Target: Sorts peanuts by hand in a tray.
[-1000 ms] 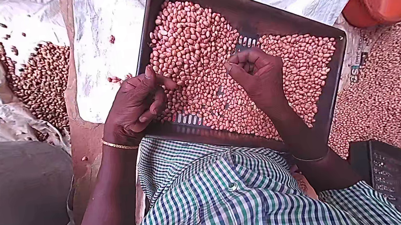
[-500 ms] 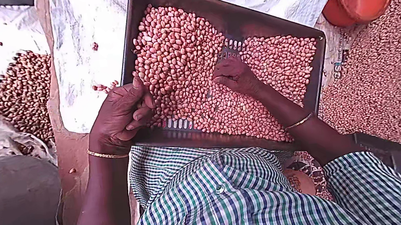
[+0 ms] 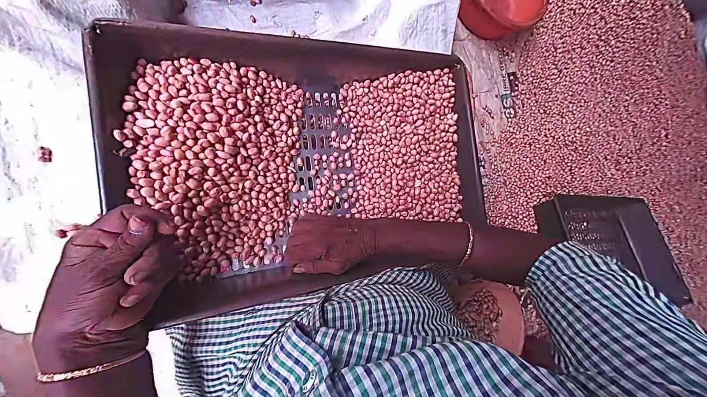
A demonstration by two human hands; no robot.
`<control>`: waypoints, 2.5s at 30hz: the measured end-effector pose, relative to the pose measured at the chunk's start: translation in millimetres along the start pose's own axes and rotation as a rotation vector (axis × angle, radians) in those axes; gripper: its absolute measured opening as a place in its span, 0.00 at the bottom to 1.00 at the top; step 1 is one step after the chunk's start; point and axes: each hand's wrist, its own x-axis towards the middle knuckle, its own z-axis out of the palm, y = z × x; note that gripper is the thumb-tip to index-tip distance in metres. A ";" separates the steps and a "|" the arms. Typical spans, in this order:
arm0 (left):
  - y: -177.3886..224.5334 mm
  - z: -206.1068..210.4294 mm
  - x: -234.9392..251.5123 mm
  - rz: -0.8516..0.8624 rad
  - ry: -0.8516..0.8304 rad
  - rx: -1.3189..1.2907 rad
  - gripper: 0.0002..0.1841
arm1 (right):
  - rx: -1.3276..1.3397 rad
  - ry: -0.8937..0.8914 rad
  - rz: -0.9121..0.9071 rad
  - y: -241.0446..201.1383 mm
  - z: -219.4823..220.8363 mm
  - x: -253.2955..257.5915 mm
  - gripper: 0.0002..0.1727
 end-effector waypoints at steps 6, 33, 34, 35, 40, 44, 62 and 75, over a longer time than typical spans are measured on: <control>-7.4 -8.5 0.3 0.018 0.012 0.007 0.11 | -0.244 -0.336 0.232 -2.3 -103.1 -96.3 0.09; -10.6 -23.4 -2.0 0.008 -0.010 -0.018 0.13 | -0.345 0.476 0.682 -57.4 -77.9 -91.9 0.08; -12.2 -24.5 -3.6 0.001 0.021 0.000 0.14 | -0.398 0.476 0.687 -50.1 -69.4 -87.6 0.09; -11.0 -20.7 -4.9 -0.002 0.051 0.019 0.13 | -0.428 0.456 0.696 -44.2 -63.7 -83.6 0.11; -7.6 -13.5 -4.7 0.030 0.028 -0.170 0.15 | -0.271 0.712 0.694 -40.3 -62.4 -79.3 0.05; -3.7 -5.0 -3.9 -0.121 0.011 -0.070 0.27 | 0.138 0.969 0.439 -70.5 -57.6 -19.0 0.06; -7.2 -10.2 -4.5 -0.099 0.037 0.014 0.25 | -0.361 0.458 0.697 -46.5 -22.2 -104.7 0.10; 1.6 6.6 -1.8 -0.030 0.071 0.044 0.24 | -0.383 0.472 0.749 -54.2 -25.1 -95.5 0.08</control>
